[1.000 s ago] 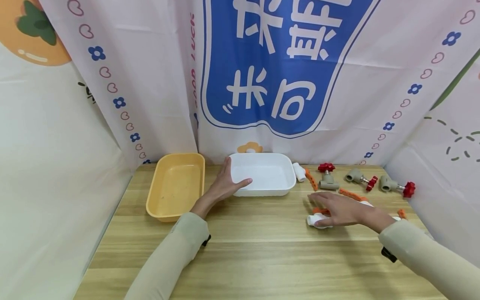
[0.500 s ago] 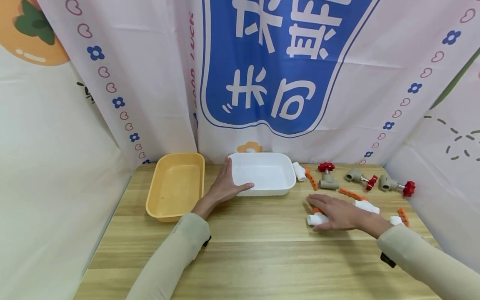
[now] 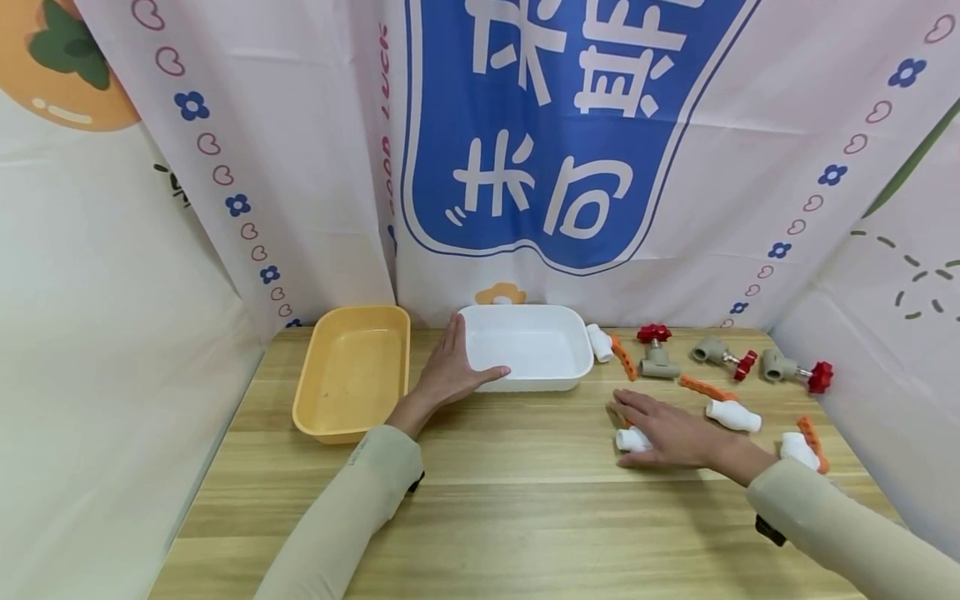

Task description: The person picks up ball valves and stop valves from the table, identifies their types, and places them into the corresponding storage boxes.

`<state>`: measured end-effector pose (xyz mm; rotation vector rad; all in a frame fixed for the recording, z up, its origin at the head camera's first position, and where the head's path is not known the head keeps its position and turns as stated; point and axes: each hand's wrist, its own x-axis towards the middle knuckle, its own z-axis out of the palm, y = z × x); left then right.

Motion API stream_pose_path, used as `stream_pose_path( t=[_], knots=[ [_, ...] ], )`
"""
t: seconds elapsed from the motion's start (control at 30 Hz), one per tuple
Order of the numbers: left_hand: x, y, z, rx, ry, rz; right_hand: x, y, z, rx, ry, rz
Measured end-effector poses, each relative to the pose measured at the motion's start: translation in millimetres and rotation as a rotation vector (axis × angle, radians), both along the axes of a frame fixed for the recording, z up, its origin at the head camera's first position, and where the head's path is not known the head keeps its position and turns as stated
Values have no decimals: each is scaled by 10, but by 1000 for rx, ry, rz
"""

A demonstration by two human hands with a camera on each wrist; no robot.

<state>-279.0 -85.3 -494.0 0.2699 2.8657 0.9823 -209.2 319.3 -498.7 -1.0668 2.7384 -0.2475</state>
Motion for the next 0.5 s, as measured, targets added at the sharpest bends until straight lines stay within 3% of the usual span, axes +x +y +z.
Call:
stream_pose_path(
  t=[0.17, 0.5],
  knots=[
    [-17, 5, 9, -18, 4, 9, 7, 0, -83, -30, 26, 17],
    [-39, 26, -9, -25, 1, 17, 36, -17, -90, -82, 89, 41]
  ],
)
